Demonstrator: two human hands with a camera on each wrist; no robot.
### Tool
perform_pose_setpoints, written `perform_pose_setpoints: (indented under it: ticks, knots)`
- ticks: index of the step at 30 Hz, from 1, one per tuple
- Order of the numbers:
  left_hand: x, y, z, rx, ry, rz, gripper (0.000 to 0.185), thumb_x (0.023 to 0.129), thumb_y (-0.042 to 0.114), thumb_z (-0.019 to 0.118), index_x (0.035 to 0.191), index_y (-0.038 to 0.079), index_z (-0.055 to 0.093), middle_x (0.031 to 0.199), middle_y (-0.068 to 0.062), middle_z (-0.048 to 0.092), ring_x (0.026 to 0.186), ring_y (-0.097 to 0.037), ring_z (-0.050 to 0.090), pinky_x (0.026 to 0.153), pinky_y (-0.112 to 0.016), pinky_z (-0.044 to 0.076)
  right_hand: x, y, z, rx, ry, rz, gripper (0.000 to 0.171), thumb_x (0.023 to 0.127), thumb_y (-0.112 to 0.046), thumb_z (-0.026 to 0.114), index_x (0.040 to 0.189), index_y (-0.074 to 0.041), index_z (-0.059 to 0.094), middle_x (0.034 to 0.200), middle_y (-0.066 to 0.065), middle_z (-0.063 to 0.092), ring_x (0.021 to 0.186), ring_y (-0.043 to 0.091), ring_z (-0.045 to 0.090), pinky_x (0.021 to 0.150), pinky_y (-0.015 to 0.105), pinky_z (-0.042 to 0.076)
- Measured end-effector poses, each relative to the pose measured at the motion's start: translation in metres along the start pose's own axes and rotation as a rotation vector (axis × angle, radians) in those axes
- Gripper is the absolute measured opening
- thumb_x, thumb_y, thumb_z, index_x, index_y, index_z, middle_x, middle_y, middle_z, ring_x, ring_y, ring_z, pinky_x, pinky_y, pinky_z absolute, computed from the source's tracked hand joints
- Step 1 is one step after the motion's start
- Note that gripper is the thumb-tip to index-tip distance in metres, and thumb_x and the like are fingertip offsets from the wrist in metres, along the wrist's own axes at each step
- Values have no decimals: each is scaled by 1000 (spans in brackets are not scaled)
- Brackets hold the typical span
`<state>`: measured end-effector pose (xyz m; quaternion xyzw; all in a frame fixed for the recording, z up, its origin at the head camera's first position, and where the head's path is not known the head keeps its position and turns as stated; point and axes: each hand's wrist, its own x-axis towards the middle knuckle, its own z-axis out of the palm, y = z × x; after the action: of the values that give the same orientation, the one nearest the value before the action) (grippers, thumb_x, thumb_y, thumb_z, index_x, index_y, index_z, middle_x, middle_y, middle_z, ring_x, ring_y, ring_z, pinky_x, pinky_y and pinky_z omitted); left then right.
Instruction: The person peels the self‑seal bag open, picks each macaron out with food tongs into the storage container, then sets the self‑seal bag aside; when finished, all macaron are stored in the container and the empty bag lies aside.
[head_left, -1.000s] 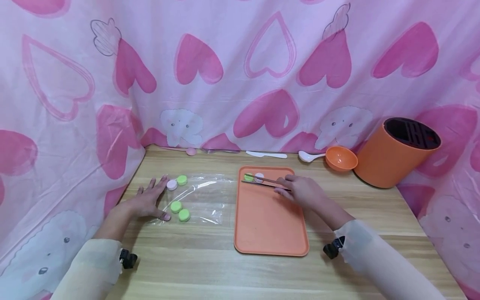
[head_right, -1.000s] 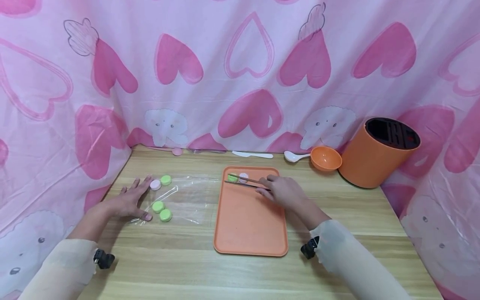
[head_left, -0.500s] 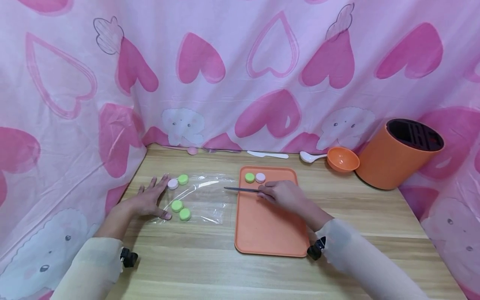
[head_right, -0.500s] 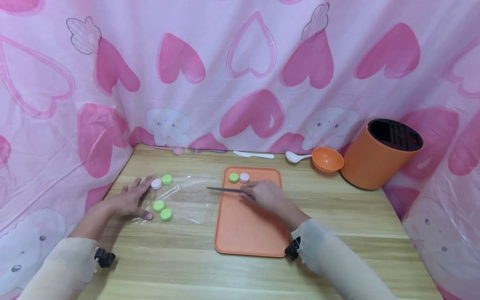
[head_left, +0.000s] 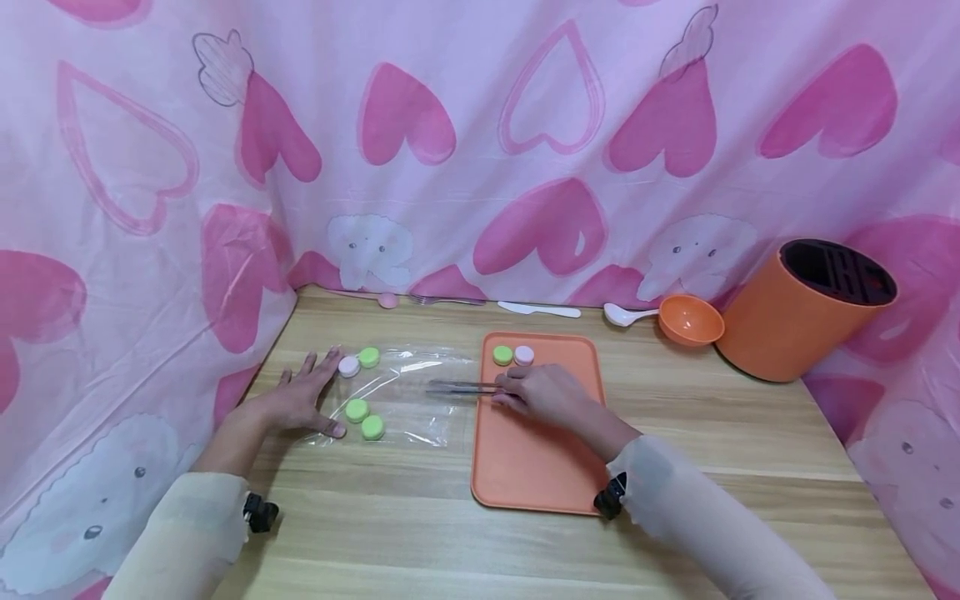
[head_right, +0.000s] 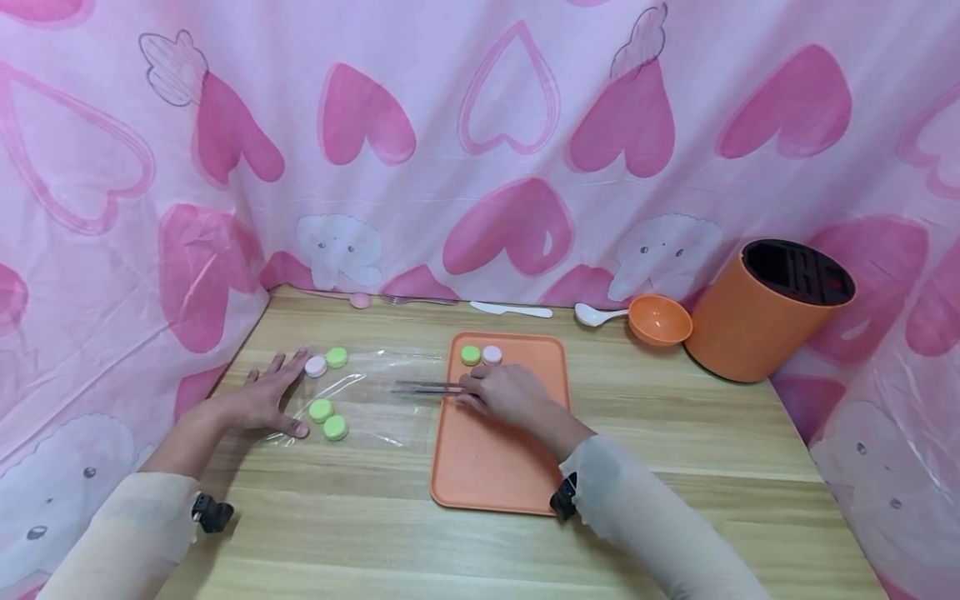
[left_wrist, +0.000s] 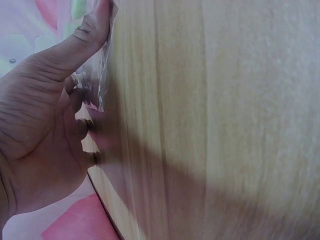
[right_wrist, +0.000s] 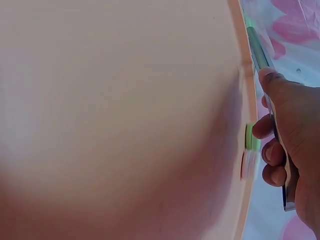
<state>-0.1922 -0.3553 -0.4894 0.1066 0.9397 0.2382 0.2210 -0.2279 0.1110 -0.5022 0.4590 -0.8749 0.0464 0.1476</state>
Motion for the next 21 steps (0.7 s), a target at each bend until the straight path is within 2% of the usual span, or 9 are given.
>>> perform_pose_setpoints:
  ticks: [8, 15, 21]
  knots:
    - [-2, 4, -2, -8, -7, -16, 150, 77, 50, 99, 177, 5, -4, 185, -25, -8, 167, -59, -17, 127, -84, -13, 13, -14, 3, 53, -37, -52, 20, 104, -44, 77, 109, -25, 83, 91, -10, 74, 71, 8, 69, 60, 30, 60]
    - [1, 5, -3, -12, -9, -23, 152, 77, 51, 99, 177, 6, -6, 185, -24, -9, 167, -58, -18, 128, -83, -14, 19, -21, 9, 88, -41, -105, 23, 108, -47, 71, 103, -25, 74, 89, -12, 67, 67, 4, 59, 53, 23, 48]
    - [1, 2, -1, -13, -9, -29, 153, 76, 51, 99, 177, 8, -7, 185, -23, -10, 167, -58, -19, 128, -82, -15, 24, -28, 10, 92, -27, -142, 24, 107, -46, 73, 107, -22, 76, 96, -10, 73, 68, 6, 64, 56, 25, 57]
